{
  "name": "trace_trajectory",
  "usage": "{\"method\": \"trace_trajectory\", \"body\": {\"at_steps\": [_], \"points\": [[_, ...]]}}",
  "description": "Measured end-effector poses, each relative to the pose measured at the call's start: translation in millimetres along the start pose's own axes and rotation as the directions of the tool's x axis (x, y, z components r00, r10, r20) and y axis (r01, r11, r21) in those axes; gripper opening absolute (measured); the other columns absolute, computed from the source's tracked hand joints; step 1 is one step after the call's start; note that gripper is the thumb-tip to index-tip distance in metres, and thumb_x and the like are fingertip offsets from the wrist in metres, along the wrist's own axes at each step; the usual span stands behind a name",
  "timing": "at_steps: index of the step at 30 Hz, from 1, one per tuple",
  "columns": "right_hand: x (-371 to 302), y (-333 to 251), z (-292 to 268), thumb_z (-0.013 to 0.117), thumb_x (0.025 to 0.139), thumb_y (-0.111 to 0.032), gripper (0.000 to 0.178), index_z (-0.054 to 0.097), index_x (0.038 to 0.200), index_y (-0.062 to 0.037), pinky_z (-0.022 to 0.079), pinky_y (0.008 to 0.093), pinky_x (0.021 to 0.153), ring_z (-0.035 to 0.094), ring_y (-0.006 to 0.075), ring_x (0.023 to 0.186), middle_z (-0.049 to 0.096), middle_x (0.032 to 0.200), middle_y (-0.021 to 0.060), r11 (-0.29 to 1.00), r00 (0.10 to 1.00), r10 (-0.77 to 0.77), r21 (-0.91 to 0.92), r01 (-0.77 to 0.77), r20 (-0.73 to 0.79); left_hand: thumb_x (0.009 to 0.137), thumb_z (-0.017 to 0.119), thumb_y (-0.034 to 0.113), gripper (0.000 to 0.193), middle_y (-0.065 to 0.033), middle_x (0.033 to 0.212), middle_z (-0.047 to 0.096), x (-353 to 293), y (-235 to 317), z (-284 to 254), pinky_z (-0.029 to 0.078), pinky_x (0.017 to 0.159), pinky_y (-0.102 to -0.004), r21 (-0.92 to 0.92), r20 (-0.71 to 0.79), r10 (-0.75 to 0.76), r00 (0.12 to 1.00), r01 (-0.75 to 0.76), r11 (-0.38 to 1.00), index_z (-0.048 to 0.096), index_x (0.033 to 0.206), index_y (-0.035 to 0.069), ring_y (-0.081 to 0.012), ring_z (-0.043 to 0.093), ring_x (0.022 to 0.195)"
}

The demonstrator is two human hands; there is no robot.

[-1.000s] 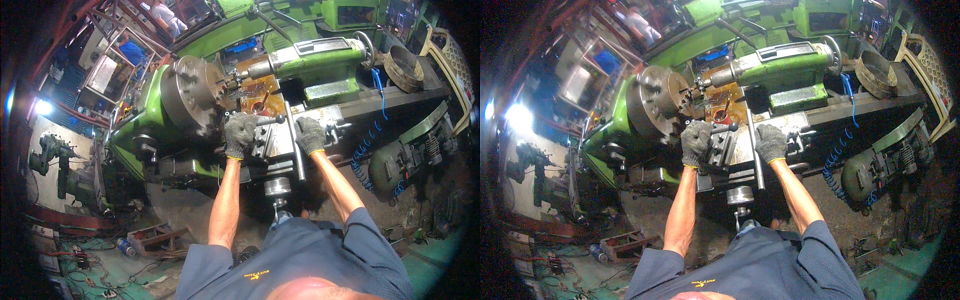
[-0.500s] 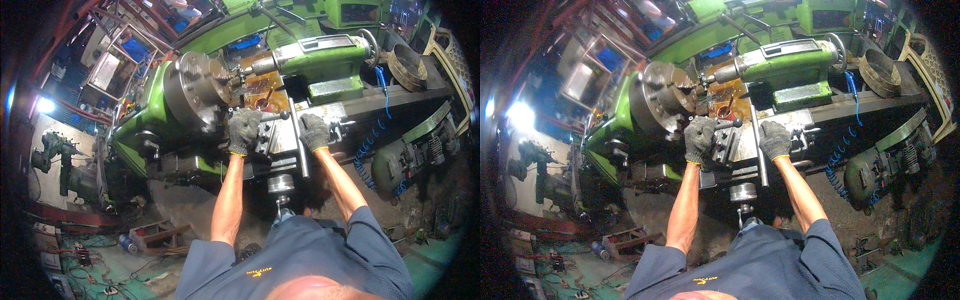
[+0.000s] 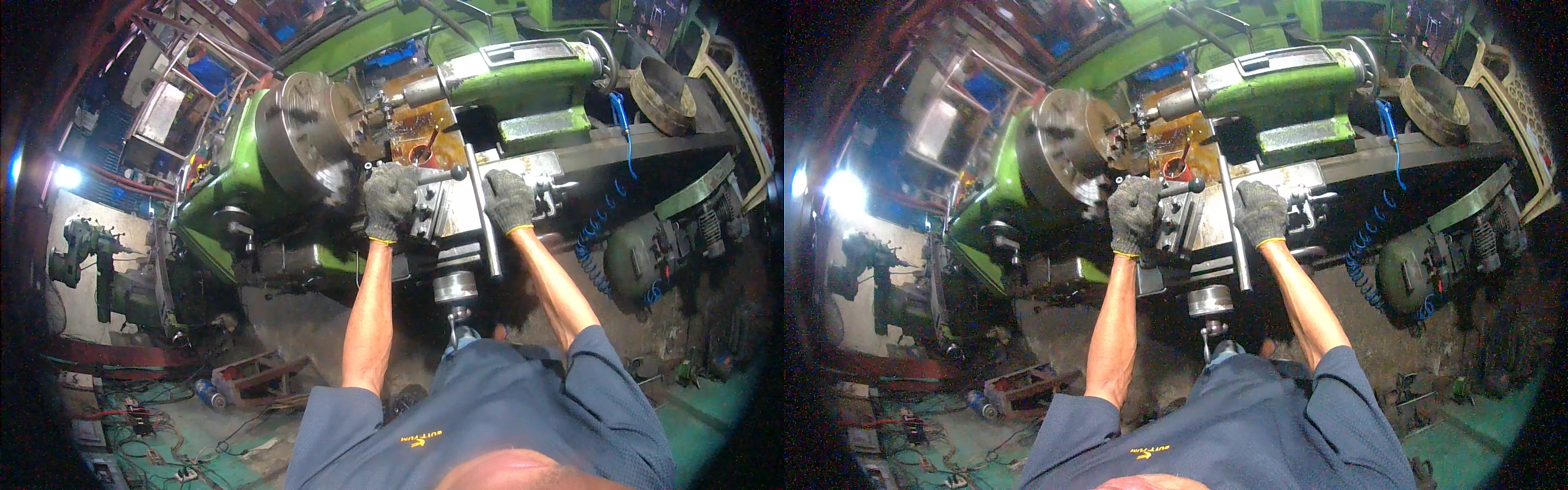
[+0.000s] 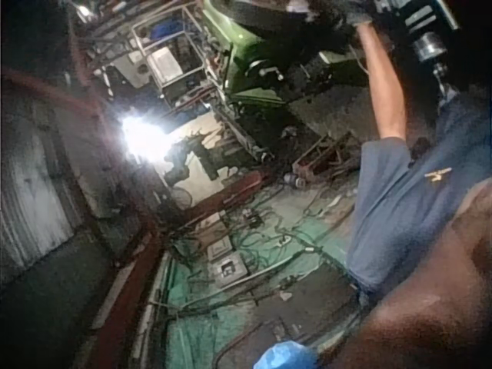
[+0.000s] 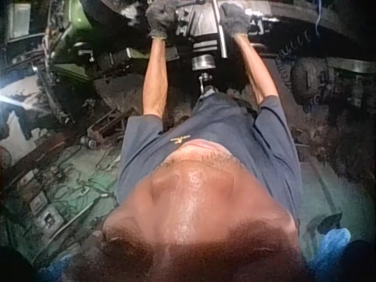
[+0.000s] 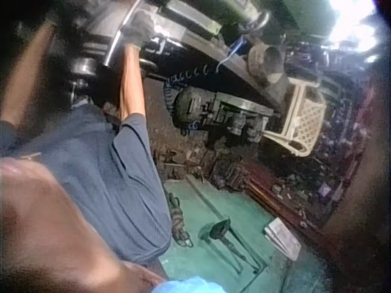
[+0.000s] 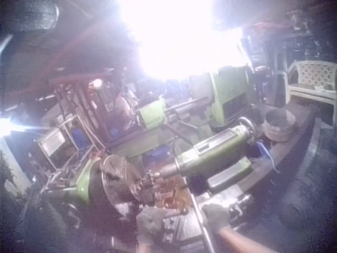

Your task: The person operates a green industrial lathe, using a brush to apply lubricant to the workpiece and adjusting the machine's controls. They manipulate the tool post and handle a small metal component while the lathe is running.

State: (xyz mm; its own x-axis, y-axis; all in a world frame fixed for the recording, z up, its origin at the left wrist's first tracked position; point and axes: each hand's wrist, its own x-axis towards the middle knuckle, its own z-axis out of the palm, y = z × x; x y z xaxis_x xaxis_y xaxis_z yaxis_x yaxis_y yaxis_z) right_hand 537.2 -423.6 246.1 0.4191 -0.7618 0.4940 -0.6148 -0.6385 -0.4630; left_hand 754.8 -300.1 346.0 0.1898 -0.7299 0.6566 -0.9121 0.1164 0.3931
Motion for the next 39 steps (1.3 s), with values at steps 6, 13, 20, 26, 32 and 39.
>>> {"method": "trace_trajectory", "body": {"at_steps": [6,13,20,26,32,39], "points": [[1,3,-1,0.062,0.094,-0.03,0.019,0.066,0.089,-0.0119,0.053,0.0487,0.076,0.067,0.0335,0.086,0.067,0.086,0.0121,1.0,1.0,0.012,-0.008,-0.012,0.021,0.092,0.06,0.02,0.021,-0.0169,0.076,0.062,3,4,3,0.048,0.067,-0.0438,-0.049,-0.016,-0.01,1.0,0.009,0.999,0.071,0.086,0.003,-0.0365,0.062,0.073],[1,1,-1,0.062,0.094,-0.03,0.019,0.066,0.089,-0.0121,0.052,0.0484,0.076,0.066,0.0331,0.086,0.066,0.086,0.0121,1.0,1.0,0.001,-0.028,0.0,0.014,0.093,0.06,0.02,0.02,-0.0164,0.078,0.063,2,3,1,0.048,0.069,-0.0446,-0.043,-0.009,-0.01,1.0,0.009,0.999,0.072,0.087,0.004,-0.0374,0.062,0.075],[0,0,0,0.062,0.094,-0.03,0.019,0.065,0.088,-0.0122,0.052,0.0483,0.075,0.066,0.0326,0.085,0.064,0.084,0.0119,1.0,1.0,-0.013,-0.001,0.013,-0.003,0.092,0.061,0.02,0.019,-0.016,0.082,0.066,0,-7,2,0.051,0.074,-0.0442,0.028,0.01,0.06,0.998,-0.06,0.998,0.073,0.089,0.005,-0.0373,0.065,0.081],[0,3,3,0.063,0.093,-0.03,0.019,0.065,0.087,-0.0122,0.052,0.0484,0.074,0.066,0.0331,0.083,0.065,0.083,0.0118,1.0,1.0,-0.012,-0.01,0.012,-0.01,0.091,0.064,0.019,0.018,-0.0186,0.081,0.065,2,1,1,0.049,0.071,-0.0476,-0.048,0.003,-0.011,1.0,0.012,0.999,0.072,0.084,0.005,-0.0398,0.064,0.08],[1,1,2,0.063,0.093,-0.03,0.019,0.066,0.087,-0.0122,0.052,0.0485,0.074,0.066,0.0333,0.084,0.066,0.084,0.0118,0.999,1.0,-0.018,-0.029,0.018,-0.003,0.092,0.059,0.018,0.018,-0.0162,0.081,0.065,2,0,1,0.05,0.07,-0.0446,-0.032,-0.008,0.043,0.999,-0.043,0.999,0.071,0.087,0.005,-0.0372,0.063,0.077],[1,-1,1,0.063,0.093,-0.03,0.018,0.066,0.088,-0.0125,0.052,0.049,0.075,0.067,0.0341,0.085,0.066,0.085,0.0122,1.0,1.0,-0.001,-0.004,0.001,0.001,0.093,0.065,0.018,0.019,-0.0166,0.079,0.063,-2,-8,1,0.049,0.067,-0.0444,0.071,0.036,0.033,0.999,-0.036,0.997,0.067,0.082,0.003,-0.0371,0.062,0.075]]}}
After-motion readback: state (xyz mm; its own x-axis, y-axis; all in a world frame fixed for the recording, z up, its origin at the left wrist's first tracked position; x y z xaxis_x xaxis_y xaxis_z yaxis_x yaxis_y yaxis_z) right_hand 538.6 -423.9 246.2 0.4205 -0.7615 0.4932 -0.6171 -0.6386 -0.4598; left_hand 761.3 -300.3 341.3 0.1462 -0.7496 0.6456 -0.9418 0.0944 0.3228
